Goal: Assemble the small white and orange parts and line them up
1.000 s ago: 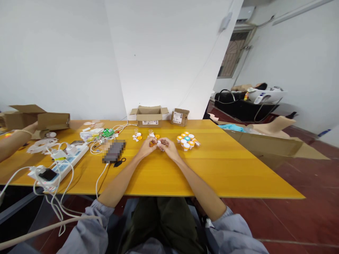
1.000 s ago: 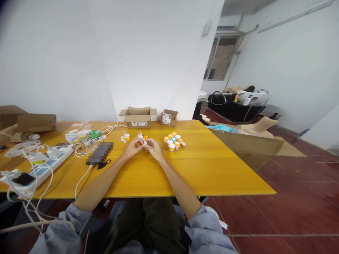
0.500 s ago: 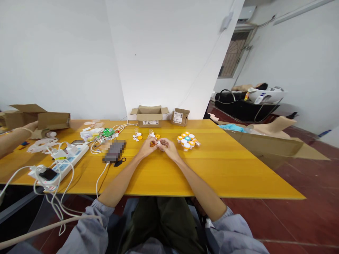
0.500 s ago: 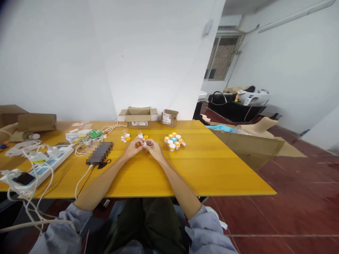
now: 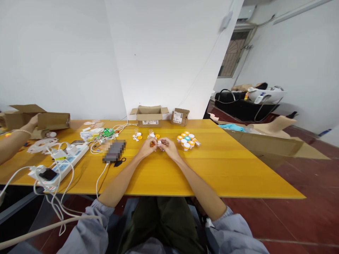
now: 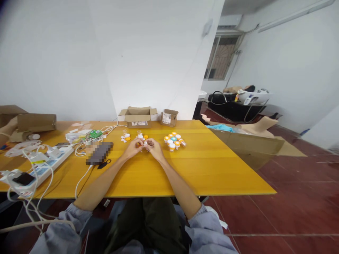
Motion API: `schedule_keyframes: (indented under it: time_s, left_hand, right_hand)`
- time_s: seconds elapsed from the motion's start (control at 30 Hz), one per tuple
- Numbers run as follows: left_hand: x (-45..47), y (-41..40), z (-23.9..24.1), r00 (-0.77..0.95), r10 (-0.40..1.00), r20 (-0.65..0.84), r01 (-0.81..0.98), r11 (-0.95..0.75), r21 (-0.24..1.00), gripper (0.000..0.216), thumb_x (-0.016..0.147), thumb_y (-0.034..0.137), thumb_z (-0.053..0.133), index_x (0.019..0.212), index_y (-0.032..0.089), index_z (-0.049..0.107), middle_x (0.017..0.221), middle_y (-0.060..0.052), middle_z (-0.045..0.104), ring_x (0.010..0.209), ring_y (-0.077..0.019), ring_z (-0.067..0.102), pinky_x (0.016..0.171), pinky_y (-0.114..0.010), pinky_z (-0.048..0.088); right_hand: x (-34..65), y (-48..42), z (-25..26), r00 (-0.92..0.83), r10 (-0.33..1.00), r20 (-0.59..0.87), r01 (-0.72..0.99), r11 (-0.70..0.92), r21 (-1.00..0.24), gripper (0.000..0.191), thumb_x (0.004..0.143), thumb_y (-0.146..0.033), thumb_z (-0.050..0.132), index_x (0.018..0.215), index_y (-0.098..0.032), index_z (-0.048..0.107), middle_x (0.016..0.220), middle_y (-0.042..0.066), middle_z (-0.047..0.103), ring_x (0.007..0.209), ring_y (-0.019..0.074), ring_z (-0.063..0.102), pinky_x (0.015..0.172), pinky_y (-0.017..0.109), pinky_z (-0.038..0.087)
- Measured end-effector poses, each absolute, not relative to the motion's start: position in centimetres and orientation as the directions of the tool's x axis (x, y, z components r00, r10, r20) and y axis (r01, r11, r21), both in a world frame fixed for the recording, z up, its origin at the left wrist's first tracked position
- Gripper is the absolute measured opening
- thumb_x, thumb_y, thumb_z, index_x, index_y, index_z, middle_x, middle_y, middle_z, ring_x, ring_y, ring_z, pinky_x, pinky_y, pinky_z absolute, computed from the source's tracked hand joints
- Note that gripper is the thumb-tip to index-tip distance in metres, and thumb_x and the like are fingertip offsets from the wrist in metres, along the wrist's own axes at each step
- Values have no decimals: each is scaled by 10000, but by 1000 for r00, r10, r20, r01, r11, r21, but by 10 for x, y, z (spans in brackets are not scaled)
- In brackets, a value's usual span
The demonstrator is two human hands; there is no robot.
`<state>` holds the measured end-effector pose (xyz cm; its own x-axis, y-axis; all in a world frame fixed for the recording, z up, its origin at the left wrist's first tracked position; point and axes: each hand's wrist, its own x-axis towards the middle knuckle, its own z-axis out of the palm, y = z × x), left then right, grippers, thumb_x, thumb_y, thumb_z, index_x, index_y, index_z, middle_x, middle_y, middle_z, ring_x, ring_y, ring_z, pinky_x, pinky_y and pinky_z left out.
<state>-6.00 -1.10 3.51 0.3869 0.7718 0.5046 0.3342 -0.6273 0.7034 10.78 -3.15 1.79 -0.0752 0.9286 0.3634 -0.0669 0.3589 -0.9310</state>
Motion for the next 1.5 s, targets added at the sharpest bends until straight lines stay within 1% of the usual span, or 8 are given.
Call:
schedule_keyframes:
  time_s: [0.2,0.4,0.5,0.6,0.83,1.13,1.33,1.5]
  left_hand:
    - [-59,-13,35,377,779,501,335,-619,710,69,777,179,677,793,215,620,896,-12,661,876,-190,614,814,-325,517]
    - [-58,-15,38,394,768,505,327,-631,704,68,805,209,691,855,221,646,898,-17,662,868,-191,616,813,-315,520]
    - [-58,-15,38,399,756,519,329,-646,689,47,818,229,695,842,222,655,902,-24,661,883,-194,615,833,-317,522]
    - [-59,-14,38,412,746,523,343,-659,669,34,815,202,676,803,216,647,913,-26,656,896,-195,611,851,-325,525]
    - [-59,-15,39,434,734,522,387,-675,628,102,781,112,624,762,212,634,931,-29,651,930,-197,618,914,-352,517]
    - [-61,-14,36,472,711,521,450,-703,551,123,751,100,626,752,220,653,957,-37,650,962,-212,630,938,-373,514]
    - [-61,-14,37,441,721,535,429,-693,580,78,800,154,637,827,223,660,910,-29,647,936,-212,609,932,-372,509]
    - [-59,-16,38,431,711,556,363,-701,614,78,851,206,637,914,227,677,955,-31,656,939,-201,613,920,-349,509]
  right_hand:
    - [107,-32,19,-67,932,355,-70,350,-934,274,682,-400,772,861,-223,663,826,25,724,737,181,661,672,320,571]
    - [107,-34,20,-76,931,357,-77,352,-933,261,672,-382,760,860,-229,665,789,12,710,710,177,649,642,312,562]
    - [107,-34,21,-69,932,355,-81,349,-934,250,666,-372,759,847,-230,663,771,9,705,695,174,643,636,308,557]
    - [107,-35,21,-67,933,353,-86,347,-934,250,664,-375,761,837,-227,657,773,9,710,696,174,648,643,308,561]
    - [107,-31,18,-59,932,357,-82,352,-932,263,670,-390,759,849,-222,666,827,21,730,755,181,668,665,305,569]
    - [111,-28,14,-9,943,331,-65,330,-942,274,675,-400,749,865,-224,660,854,30,730,787,192,678,661,317,593]
    - [110,-29,15,-10,944,329,-59,328,-943,267,681,-393,750,869,-222,669,855,34,741,760,193,684,657,325,601]
    - [109,-31,17,-29,947,321,-70,318,-946,273,691,-412,761,873,-226,676,859,39,747,756,202,695,671,339,605]
